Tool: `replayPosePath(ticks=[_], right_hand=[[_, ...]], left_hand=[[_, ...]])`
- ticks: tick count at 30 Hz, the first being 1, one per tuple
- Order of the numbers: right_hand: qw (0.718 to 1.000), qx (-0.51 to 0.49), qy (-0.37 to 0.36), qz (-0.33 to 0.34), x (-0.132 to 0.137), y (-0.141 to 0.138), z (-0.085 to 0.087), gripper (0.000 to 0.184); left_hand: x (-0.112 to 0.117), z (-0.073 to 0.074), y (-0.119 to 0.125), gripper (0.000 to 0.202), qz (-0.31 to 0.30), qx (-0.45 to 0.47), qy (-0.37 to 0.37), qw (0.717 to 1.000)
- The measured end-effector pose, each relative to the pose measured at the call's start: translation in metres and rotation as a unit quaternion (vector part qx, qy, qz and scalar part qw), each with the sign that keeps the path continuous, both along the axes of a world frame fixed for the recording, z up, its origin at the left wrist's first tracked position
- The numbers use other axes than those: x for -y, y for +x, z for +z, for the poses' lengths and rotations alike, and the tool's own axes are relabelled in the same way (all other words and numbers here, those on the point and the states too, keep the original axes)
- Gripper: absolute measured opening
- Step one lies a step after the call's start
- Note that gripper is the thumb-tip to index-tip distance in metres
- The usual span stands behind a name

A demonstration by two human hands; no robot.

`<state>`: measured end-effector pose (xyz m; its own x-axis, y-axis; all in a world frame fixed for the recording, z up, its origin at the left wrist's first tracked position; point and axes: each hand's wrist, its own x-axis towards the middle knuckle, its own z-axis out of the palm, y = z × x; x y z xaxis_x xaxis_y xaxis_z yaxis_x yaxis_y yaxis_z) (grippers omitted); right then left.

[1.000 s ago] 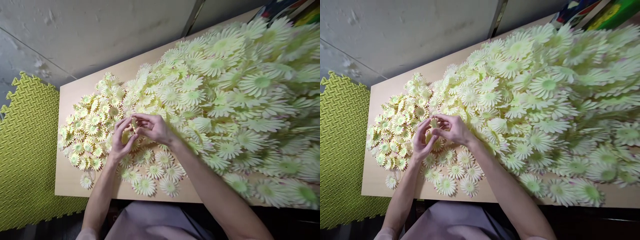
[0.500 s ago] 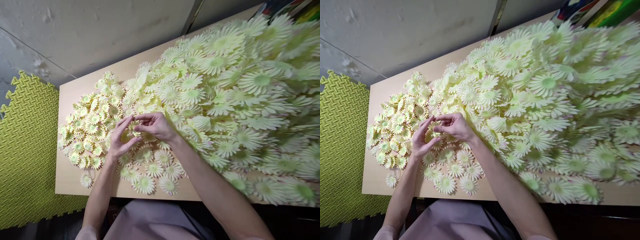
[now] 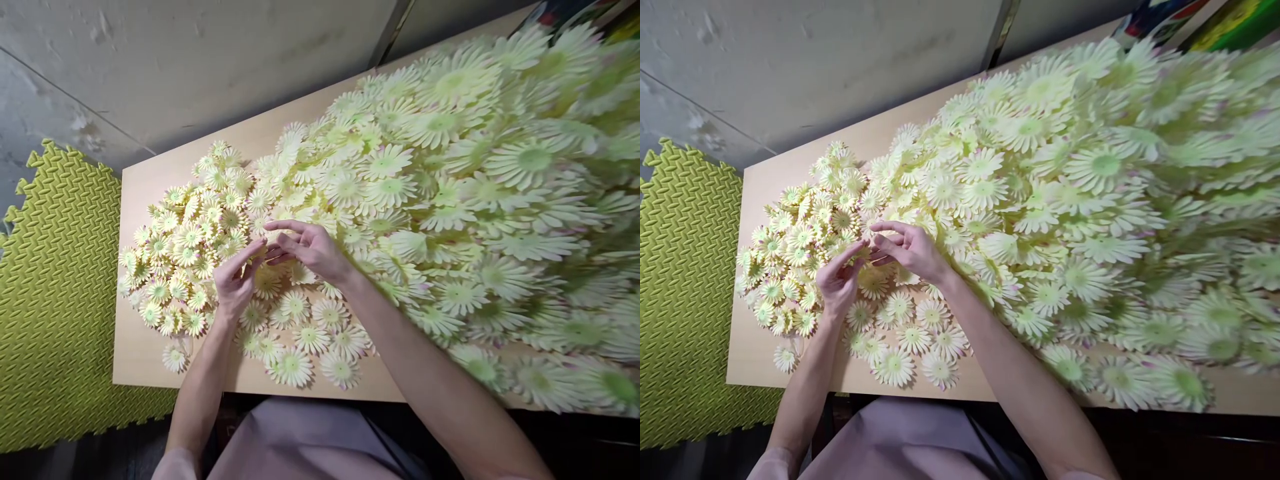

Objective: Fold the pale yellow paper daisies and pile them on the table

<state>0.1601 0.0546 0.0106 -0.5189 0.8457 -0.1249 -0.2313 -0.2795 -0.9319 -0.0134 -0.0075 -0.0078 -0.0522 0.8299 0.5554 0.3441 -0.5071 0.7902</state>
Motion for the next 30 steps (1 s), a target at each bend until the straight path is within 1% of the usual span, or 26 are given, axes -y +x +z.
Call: replayPosePath(ticks=[2, 4, 6, 8, 9, 11, 13, 14, 15, 16, 17, 18, 19, 20, 22, 24, 26, 28, 30], right_hand=[[0.999, 0.027, 0.005, 0.016, 0.001, 0.0, 0.0, 0.054], [0.998, 0.037, 0.007, 0.042, 0.002, -0.001, 0.0, 0.055], [0.997, 0.026, 0.015, 0.069, 0.002, -0.001, -0.001, 0.051], [0.996, 0.004, 0.021, 0.084, 0.002, -0.001, -0.001, 0.046], [0.997, -0.005, 0.017, 0.081, 0.002, 0.0, -0.001, 0.046], [0.998, -0.014, 0.0, 0.058, 0.001, 0.002, 0.001, 0.048], [0.999, -0.018, -0.015, 0.032, 0.0, 0.004, 0.003, 0.05], [0.999, -0.022, -0.018, 0.024, -0.001, 0.006, 0.004, 0.049], [0.999, -0.028, -0.018, 0.019, -0.001, 0.007, 0.004, 0.048], [0.999, -0.036, -0.017, 0.014, -0.001, 0.007, 0.005, 0.047], [0.999, -0.047, -0.016, 0.01, -0.001, 0.008, 0.005, 0.047], [0.998, -0.06, -0.014, 0.01, -0.001, 0.008, 0.005, 0.048], [0.997, -0.072, -0.013, 0.014, -0.001, 0.008, 0.004, 0.049], [0.996, -0.082, -0.012, 0.024, -0.001, 0.008, 0.004, 0.051], [0.995, -0.086, -0.01, 0.05, 0.0, 0.008, 0.003, 0.055], [0.995, -0.073, -0.014, 0.068, 0.0, 0.006, 0.002, 0.061], [0.997, -0.05, -0.017, 0.062, 0.0, 0.004, 0.002, 0.066], [0.998, -0.027, -0.019, 0.047, 0.001, 0.002, 0.001, 0.066], [0.998, -0.015, -0.025, 0.047, 0.001, 0.0, 0.001, 0.063]], left_hand=[[0.0, -0.003, 0.0, 0.05, -0.001, -0.011, 0.011, 1.0], [0.0, -0.005, 0.0, 0.068, -0.028, -0.033, 0.026, 0.999], [-0.002, -0.006, 0.0, 0.084, -0.057, -0.069, 0.049, 0.995], [-0.004, -0.005, -0.002, 0.091, -0.065, -0.109, 0.069, 0.99], [-0.005, -0.005, -0.002, 0.088, -0.06, -0.137, 0.075, 0.986], [-0.006, -0.002, -0.004, 0.07, -0.065, -0.238, 0.076, 0.966], [-0.007, 0.001, -0.005, 0.048, -0.097, -0.366, 0.071, 0.923], [-0.008, 0.001, -0.005, 0.044, -0.112, -0.387, 0.072, 0.912], [-0.008, 0.001, -0.005, 0.046, -0.11, -0.343, 0.062, 0.931], [-0.008, 0.001, -0.006, 0.055, -0.102, -0.249, 0.051, 0.962], [-0.009, 0.0, -0.006, 0.066, -0.1, -0.149, 0.034, 0.983], [-0.009, -0.002, -0.006, 0.074, -0.103, -0.058, 0.01, 0.993], [-0.008, -0.003, -0.006, 0.076, -0.114, 0.004, -0.016, 0.993], [-0.008, -0.004, -0.007, 0.073, -0.129, 0.031, -0.041, 0.99], [-0.008, -0.005, -0.007, 0.062, -0.141, 0.03, -0.07, 0.987], [-0.008, -0.005, -0.008, 0.056, -0.138, 0.018, -0.073, 0.988], [-0.009, -0.006, -0.009, 0.056, -0.132, 0.031, -0.064, 0.989], [-0.008, -0.006, -0.01, 0.057, -0.115, 0.058, -0.057, 0.99], [-0.007, -0.007, -0.012, 0.06, -0.077, 0.076, -0.053, 0.993]])
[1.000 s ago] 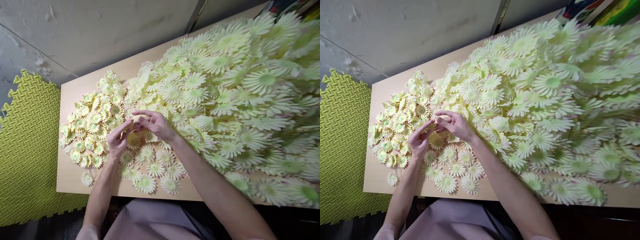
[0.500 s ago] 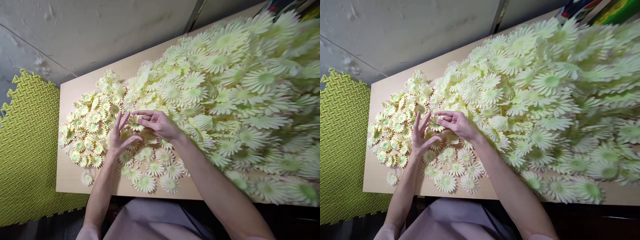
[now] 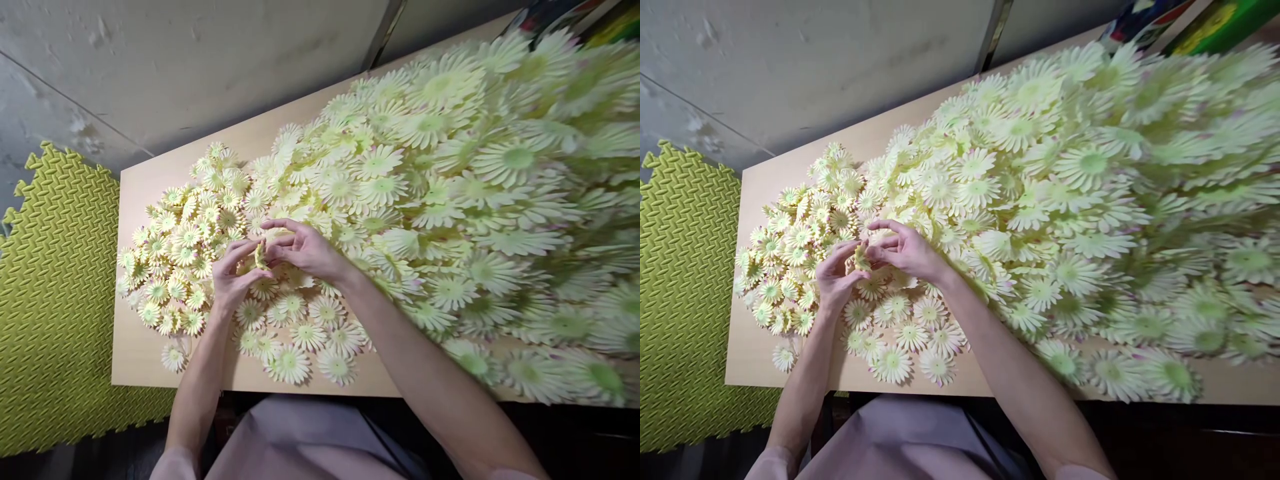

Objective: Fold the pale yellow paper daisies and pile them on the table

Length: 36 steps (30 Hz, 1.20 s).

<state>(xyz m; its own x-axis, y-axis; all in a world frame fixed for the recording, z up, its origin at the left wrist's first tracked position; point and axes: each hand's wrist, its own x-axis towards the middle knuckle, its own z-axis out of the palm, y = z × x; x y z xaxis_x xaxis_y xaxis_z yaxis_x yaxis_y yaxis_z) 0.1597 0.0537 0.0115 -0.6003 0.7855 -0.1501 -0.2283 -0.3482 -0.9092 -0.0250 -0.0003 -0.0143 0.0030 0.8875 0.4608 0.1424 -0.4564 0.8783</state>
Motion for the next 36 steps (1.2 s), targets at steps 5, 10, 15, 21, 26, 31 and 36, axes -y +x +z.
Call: replayPosePath(ticks=[5, 10, 15, 21, 26, 31, 36], right_hand=[[0.999, 0.0, -0.009, 0.051, 0.002, -0.001, 0.0, 0.063], [0.997, 0.023, 0.005, 0.07, 0.004, -0.001, 0.002, 0.058], [0.999, -0.033, -0.007, 0.008, 0.001, 0.001, 0.002, 0.053], [0.998, -0.03, 0.009, -0.053, 0.0, 0.003, -0.001, 0.057], [0.998, -0.026, 0.008, -0.056, 0.0, 0.003, 0.002, 0.055], [0.999, 0.001, -0.004, -0.034, 0.001, 0.0, 0.004, 0.056], [1.0, 0.01, -0.007, 0.011, 0.003, -0.002, 0.002, 0.058]], left_hand=[[0.004, 0.005, -0.001, 0.037, 0.063, -0.018, 0.008, 0.998], [0.001, 0.011, 0.005, 0.046, 0.017, -0.079, 0.047, 0.996], [-0.002, 0.008, 0.005, 0.07, -0.013, -0.052, 0.017, 0.998], [-0.002, 0.007, 0.002, 0.06, -0.062, 0.098, -0.054, 0.992], [-0.002, 0.009, 0.003, 0.057, -0.072, 0.083, -0.089, 0.99], [0.0, 0.008, 0.003, 0.041, -0.034, 0.035, -0.055, 0.997], [0.002, 0.009, 0.005, 0.031, -0.014, 0.022, -0.017, 1.0]])
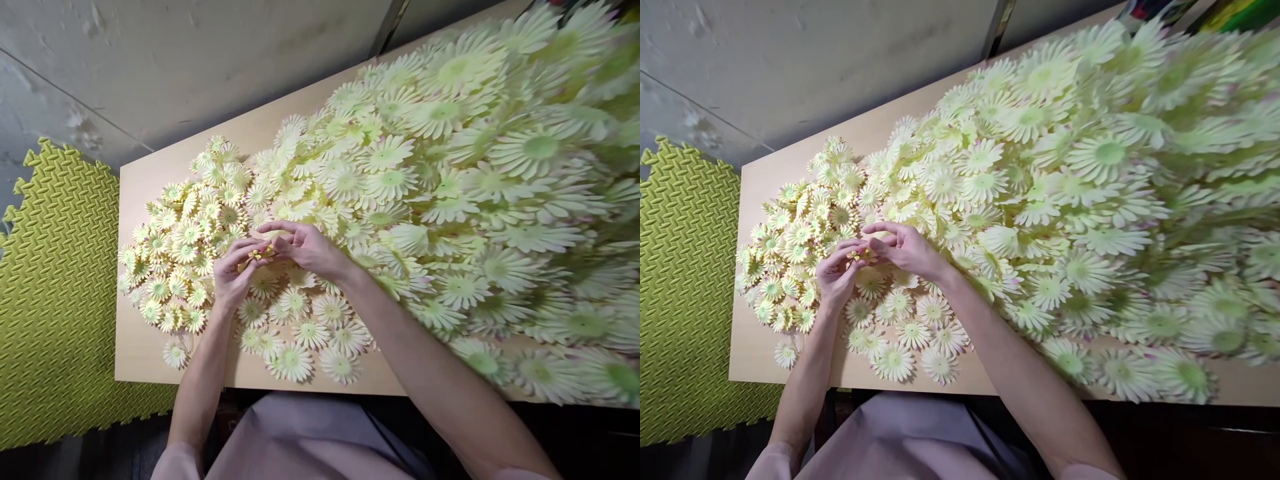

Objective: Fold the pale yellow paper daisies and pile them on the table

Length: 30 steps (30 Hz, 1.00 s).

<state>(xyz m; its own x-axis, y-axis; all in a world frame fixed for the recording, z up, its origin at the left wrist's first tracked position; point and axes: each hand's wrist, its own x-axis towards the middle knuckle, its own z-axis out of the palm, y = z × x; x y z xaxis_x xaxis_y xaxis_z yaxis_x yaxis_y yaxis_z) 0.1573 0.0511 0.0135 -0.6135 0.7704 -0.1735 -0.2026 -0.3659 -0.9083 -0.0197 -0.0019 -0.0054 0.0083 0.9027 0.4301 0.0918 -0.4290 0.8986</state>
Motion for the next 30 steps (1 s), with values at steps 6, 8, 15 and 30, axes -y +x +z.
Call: replayPosePath(ticks=[6, 8, 15, 30], right_hand=[[0.999, 0.001, 0.02, 0.038, -0.0012, 0.0034, -0.0016, 0.054], [1.0, -0.019, 0.015, -0.002, -0.0025, 0.0042, -0.0025, 0.055], [0.999, -0.027, 0.026, -0.024, -0.0028, 0.0041, -0.0053, 0.06], [0.998, 0.053, 0.01, 0.013, 0.0007, 0.0039, 0.0006, 0.066]], left_hand=[[-0.0008, 0.0008, 0.0023, 0.049, -0.012, -0.052, 0.025, 0.998], [-0.001, -0.0001, 0.0022, 0.056, -0.003, -0.07, 0.023, 0.997], [-0.0047, -0.0023, -0.0037, 0.067, -0.002, -0.092, -0.003, 0.996], [-0.0052, -0.0025, -0.0023, 0.057, 0.032, -0.151, 0.123, 0.98]])
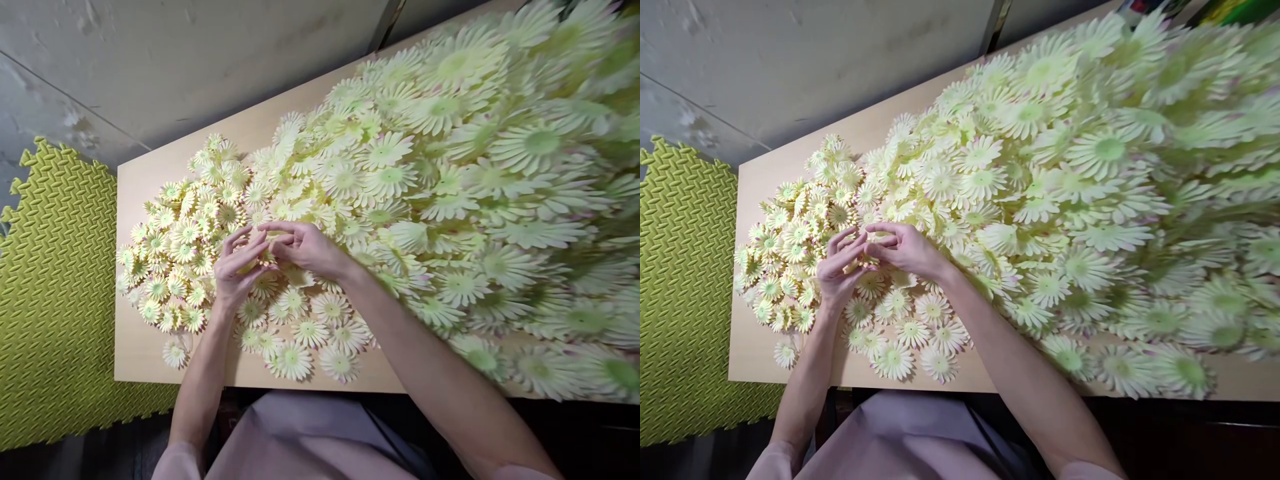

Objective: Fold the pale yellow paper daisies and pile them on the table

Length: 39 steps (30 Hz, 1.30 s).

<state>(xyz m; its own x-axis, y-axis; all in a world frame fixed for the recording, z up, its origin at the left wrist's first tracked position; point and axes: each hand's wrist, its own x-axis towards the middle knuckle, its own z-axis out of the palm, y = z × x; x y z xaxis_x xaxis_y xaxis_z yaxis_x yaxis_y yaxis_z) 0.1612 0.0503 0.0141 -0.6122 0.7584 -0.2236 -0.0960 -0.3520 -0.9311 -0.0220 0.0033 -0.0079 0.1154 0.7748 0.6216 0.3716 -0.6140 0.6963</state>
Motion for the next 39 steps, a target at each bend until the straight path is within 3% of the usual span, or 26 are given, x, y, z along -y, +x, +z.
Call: replayPosePath(ticks=[4, 9, 11, 16, 23, 26, 32, 36, 39], right_hand=[[1.0, -0.018, -0.004, 0.003, 0.0, 0.0, -0.002, 0.067], [0.995, -0.07, -0.033, -0.064, -0.005, -0.001, -0.004, 0.058], [0.993, -0.081, -0.03, -0.076, -0.006, -0.001, -0.003, 0.056], [0.993, -0.1, -0.01, -0.063, -0.004, -0.002, -0.003, 0.052], [0.998, -0.054, -0.022, -0.018, -0.001, -0.006, -0.003, 0.047], [0.997, -0.065, -0.026, 0.012, -0.001, -0.005, -0.001, 0.054], [0.998, -0.028, 0.036, 0.033, 0.0, -0.001, -0.004, 0.052], [0.997, -0.043, 0.055, -0.019, -0.002, -0.001, -0.008, 0.063], [0.997, -0.052, 0.049, -0.018, -0.003, -0.001, -0.008, 0.071]], left_hand=[[0.0, 0.0, -0.001, 0.065, -0.014, -0.008, -0.034, 0.999], [0.001, -0.002, -0.004, 0.088, 0.023, 0.036, -0.078, 0.996], [0.0, -0.001, -0.005, 0.091, 0.008, 0.062, -0.1, 0.993], [-0.001, 0.001, -0.004, 0.054, -0.06, 0.11, -0.147, 0.981], [0.003, 0.005, 0.0, 0.035, -0.02, 0.155, -0.12, 0.98], [0.005, 0.007, 0.0, 0.025, -0.008, 0.126, -0.09, 0.988], [0.004, 0.008, 0.002, 0.046, -0.063, 0.03, -0.11, 0.992], [0.001, 0.006, 0.0, 0.066, -0.048, 0.033, -0.085, 0.995], [-0.001, 0.005, -0.002, 0.067, -0.03, 0.024, -0.094, 0.995]])
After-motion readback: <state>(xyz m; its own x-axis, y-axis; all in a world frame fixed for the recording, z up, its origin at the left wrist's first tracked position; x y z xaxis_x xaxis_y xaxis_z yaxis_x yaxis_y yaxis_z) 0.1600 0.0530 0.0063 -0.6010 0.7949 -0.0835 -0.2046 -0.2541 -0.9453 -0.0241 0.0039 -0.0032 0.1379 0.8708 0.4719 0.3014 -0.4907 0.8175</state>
